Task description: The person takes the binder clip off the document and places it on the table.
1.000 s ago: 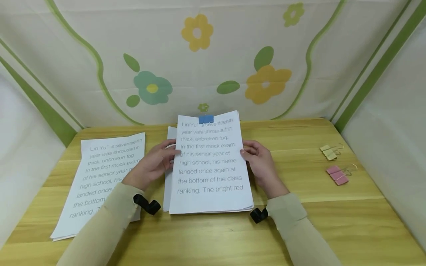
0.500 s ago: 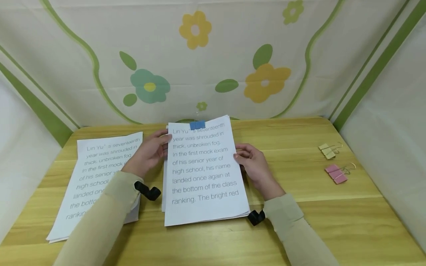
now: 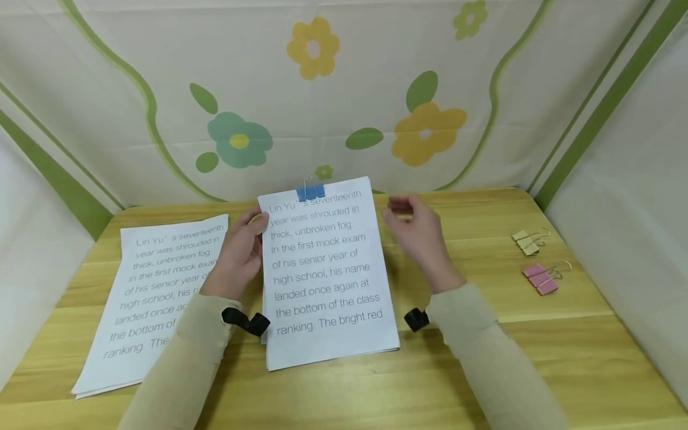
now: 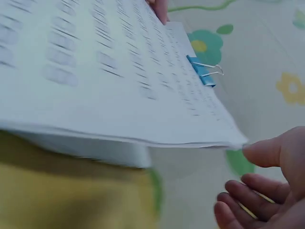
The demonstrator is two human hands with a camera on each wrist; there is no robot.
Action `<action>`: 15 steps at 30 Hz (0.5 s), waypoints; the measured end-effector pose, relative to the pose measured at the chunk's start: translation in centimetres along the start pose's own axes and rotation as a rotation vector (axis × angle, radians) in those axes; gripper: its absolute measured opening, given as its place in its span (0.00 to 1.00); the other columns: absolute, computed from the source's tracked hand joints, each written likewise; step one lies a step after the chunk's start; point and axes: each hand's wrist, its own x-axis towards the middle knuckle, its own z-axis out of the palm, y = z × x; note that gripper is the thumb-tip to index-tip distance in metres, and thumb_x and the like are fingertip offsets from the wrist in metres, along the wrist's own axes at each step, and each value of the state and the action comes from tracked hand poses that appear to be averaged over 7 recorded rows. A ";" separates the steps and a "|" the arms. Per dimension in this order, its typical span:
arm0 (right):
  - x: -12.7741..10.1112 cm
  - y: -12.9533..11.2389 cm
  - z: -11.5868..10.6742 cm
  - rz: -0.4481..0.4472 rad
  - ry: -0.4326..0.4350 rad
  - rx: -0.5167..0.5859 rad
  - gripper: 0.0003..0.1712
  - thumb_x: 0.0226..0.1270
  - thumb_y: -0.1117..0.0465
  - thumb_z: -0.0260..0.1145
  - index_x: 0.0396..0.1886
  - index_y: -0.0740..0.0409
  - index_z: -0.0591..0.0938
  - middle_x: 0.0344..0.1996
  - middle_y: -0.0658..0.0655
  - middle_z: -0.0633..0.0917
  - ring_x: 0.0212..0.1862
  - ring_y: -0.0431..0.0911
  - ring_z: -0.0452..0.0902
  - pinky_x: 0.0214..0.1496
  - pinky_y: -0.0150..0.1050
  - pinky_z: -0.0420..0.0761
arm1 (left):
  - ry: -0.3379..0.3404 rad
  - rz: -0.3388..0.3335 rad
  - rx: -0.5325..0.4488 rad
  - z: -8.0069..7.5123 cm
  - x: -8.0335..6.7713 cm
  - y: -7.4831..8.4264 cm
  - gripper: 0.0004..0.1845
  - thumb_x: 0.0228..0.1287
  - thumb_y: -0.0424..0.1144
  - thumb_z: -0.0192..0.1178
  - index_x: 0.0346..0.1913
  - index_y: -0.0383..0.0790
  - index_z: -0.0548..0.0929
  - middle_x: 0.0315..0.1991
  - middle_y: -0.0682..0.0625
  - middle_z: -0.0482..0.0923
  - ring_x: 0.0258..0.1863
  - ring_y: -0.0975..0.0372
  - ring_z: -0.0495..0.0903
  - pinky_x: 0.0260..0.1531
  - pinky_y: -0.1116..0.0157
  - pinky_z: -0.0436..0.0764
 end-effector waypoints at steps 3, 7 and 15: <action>1.7 -3.8 0.1 -0.153 0.047 -0.121 0.26 0.80 0.48 0.67 0.71 0.53 0.81 0.68 0.57 0.84 0.69 0.56 0.80 0.73 0.54 0.79 | -0.009 0.038 -0.027 0.0 -0.5 0.3 0.21 0.86 0.41 0.54 0.75 0.52 0.77 0.66 0.52 0.81 0.60 0.62 0.81 0.58 0.71 0.81; 4.4 -8.2 1.8 -0.278 -0.063 -0.303 0.27 0.80 0.46 0.67 0.71 0.53 0.83 0.68 0.56 0.85 0.70 0.56 0.79 0.74 0.53 0.76 | -0.002 0.064 -0.029 0.0 -0.8 0.3 0.20 0.86 0.41 0.54 0.74 0.50 0.78 0.64 0.51 0.81 0.58 0.61 0.82 0.56 0.70 0.82; 8.1 -9.9 4.9 -0.125 -0.362 -0.447 0.41 0.80 0.35 0.62 0.78 0.58 0.74 0.70 0.59 0.81 0.70 0.52 0.76 0.77 0.50 0.74 | -0.030 0.093 0.002 0.9 -0.5 -0.2 0.19 0.85 0.42 0.55 0.73 0.52 0.79 0.65 0.51 0.80 0.59 0.60 0.81 0.59 0.68 0.81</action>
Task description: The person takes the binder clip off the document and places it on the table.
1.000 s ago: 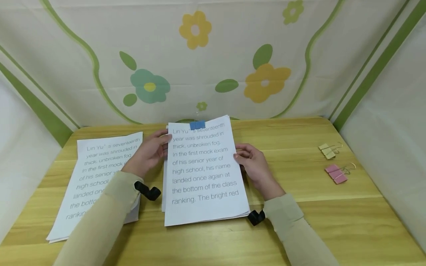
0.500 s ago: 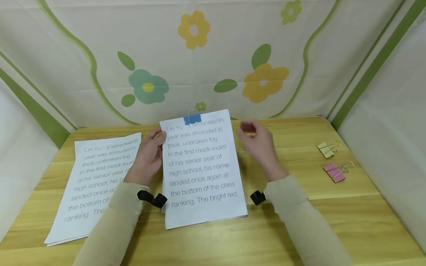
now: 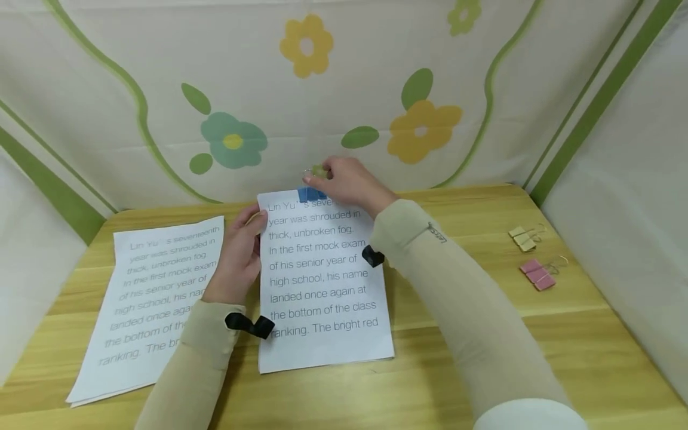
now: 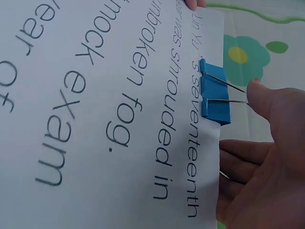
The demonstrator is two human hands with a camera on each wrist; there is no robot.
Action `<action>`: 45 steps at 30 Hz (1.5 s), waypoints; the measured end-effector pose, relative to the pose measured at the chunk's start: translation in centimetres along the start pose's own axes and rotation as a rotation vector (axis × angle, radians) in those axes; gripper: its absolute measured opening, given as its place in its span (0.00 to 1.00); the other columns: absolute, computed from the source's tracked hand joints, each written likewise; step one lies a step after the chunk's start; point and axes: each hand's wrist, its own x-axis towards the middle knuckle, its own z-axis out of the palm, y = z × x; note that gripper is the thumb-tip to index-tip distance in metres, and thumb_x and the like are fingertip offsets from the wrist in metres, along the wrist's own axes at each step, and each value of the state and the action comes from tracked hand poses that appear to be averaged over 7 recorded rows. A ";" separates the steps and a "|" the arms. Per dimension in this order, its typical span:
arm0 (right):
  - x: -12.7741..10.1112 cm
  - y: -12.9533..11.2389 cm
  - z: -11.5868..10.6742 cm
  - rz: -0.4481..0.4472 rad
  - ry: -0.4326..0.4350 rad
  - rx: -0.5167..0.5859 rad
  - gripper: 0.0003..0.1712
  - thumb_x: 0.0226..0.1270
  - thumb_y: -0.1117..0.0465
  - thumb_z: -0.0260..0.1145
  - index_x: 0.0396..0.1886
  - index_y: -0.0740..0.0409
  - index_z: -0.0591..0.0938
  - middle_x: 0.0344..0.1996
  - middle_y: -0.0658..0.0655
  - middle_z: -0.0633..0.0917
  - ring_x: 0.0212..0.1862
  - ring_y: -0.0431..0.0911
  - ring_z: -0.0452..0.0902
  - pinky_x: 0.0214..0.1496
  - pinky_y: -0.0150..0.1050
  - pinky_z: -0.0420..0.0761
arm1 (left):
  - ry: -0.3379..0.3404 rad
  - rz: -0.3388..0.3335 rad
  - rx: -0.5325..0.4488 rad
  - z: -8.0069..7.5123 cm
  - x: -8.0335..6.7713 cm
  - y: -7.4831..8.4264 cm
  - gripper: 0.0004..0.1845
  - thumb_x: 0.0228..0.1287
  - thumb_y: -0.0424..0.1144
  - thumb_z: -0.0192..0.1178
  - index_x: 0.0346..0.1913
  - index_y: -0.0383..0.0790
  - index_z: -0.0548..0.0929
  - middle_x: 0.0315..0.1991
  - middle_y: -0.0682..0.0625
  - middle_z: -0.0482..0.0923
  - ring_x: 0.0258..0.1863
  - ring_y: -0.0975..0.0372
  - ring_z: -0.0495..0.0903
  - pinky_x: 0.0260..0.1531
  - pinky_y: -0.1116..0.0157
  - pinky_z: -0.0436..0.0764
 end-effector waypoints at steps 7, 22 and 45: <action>1.2 -0.4 0.8 0.048 -0.075 0.245 0.39 0.78 0.36 0.66 0.77 0.55 0.77 0.69 0.53 0.82 0.68 0.48 0.77 0.78 0.48 0.73 | 0.014 -0.007 0.014 -0.4 -0.1 0.0 0.19 0.86 0.41 0.54 0.72 0.52 0.80 0.63 0.51 0.81 0.58 0.60 0.81 0.57 0.68 0.82; 0.8 -0.4 1.8 -0.020 0.151 0.388 0.23 0.74 0.48 0.75 0.60 0.56 0.86 0.52 0.55 0.88 0.54 0.48 0.81 0.62 0.40 0.79 | 0.053 -0.032 0.068 -0.7 0.2 -0.5 0.17 0.85 0.42 0.54 0.70 0.49 0.79 0.62 0.51 0.82 0.55 0.61 0.82 0.55 0.69 0.82; -10.9 12.1 -1.2 0.130 0.434 0.949 0.25 0.73 0.49 0.74 0.61 0.59 0.85 0.49 0.45 0.86 0.52 0.39 0.81 0.53 0.26 0.84 | 0.251 -0.021 0.148 -1.3 0.4 -0.4 0.18 0.82 0.38 0.58 0.68 0.40 0.76 0.63 0.46 0.80 0.54 0.59 0.82 0.58 0.67 0.82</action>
